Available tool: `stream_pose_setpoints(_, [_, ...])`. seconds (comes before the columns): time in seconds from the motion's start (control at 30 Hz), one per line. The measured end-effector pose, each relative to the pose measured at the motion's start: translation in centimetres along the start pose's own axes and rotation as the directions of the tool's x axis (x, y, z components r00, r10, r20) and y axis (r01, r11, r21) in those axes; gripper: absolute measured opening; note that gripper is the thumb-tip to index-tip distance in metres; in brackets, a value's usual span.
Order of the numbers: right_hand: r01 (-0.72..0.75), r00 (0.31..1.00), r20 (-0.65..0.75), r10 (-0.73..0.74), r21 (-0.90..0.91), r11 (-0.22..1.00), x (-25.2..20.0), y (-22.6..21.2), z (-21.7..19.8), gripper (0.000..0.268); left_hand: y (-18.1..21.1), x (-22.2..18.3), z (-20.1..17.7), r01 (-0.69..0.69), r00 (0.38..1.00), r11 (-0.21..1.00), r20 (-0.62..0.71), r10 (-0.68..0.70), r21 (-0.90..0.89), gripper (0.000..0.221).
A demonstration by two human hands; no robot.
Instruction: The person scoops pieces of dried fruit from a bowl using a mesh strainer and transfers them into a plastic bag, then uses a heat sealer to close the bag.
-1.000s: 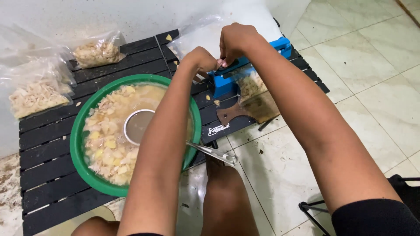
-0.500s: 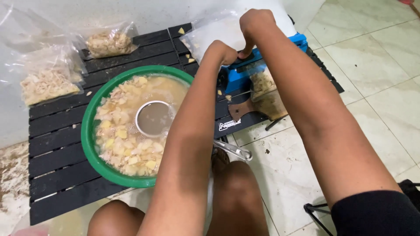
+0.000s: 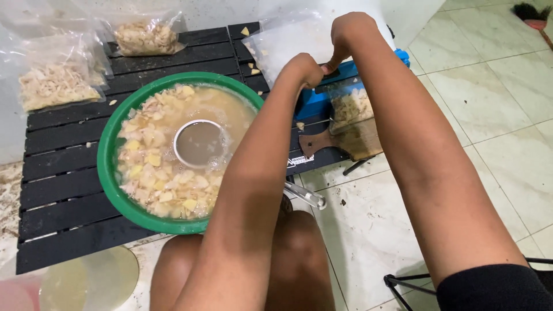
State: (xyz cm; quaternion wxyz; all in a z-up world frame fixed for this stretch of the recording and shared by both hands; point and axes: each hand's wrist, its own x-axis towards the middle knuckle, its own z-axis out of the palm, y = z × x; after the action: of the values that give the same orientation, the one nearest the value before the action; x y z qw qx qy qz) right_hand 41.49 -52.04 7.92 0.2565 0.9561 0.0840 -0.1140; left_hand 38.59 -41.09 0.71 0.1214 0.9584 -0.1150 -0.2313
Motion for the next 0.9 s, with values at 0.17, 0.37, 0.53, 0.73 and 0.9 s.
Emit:
stream_pose_setpoints(0.17, [-0.003,0.993,-0.116,-0.001,-0.034,0.999,-1.3,0.3,0.9,0.083,-0.4,-2.0,-1.2,0.041,0.999,0.984,0.018,-0.039,-0.174,0.022])
stream_pose_setpoints(0.37, [-0.038,0.995,-0.092,0.043,0.062,0.997,-0.4,-0.2,1.4,0.078,-0.7,-1.7,-1.9,0.008,0.996,0.998,0.084,-0.002,-0.064,0.018])
stream_pose_setpoints(0.53, [-0.077,0.983,-0.154,0.094,0.116,0.99,-0.6,-0.1,2.1,0.076,-0.3,-1.8,-1.8,0.004,0.994,0.999,0.113,0.0,-0.04,0.035])
stream_pose_setpoints(0.73, [-0.111,0.981,-0.144,0.129,0.127,0.986,-1.1,-1.3,1.6,0.066,-0.2,-1.6,-1.0,-0.006,0.996,0.999,0.089,0.01,-0.039,0.032])
stream_pose_setpoints(0.9, [-0.077,0.995,-0.056,0.087,0.155,0.985,-2.5,-0.8,0.3,0.06,0.5,-1.0,-1.0,-0.125,0.982,0.98,0.16,0.101,0.152,0.079])
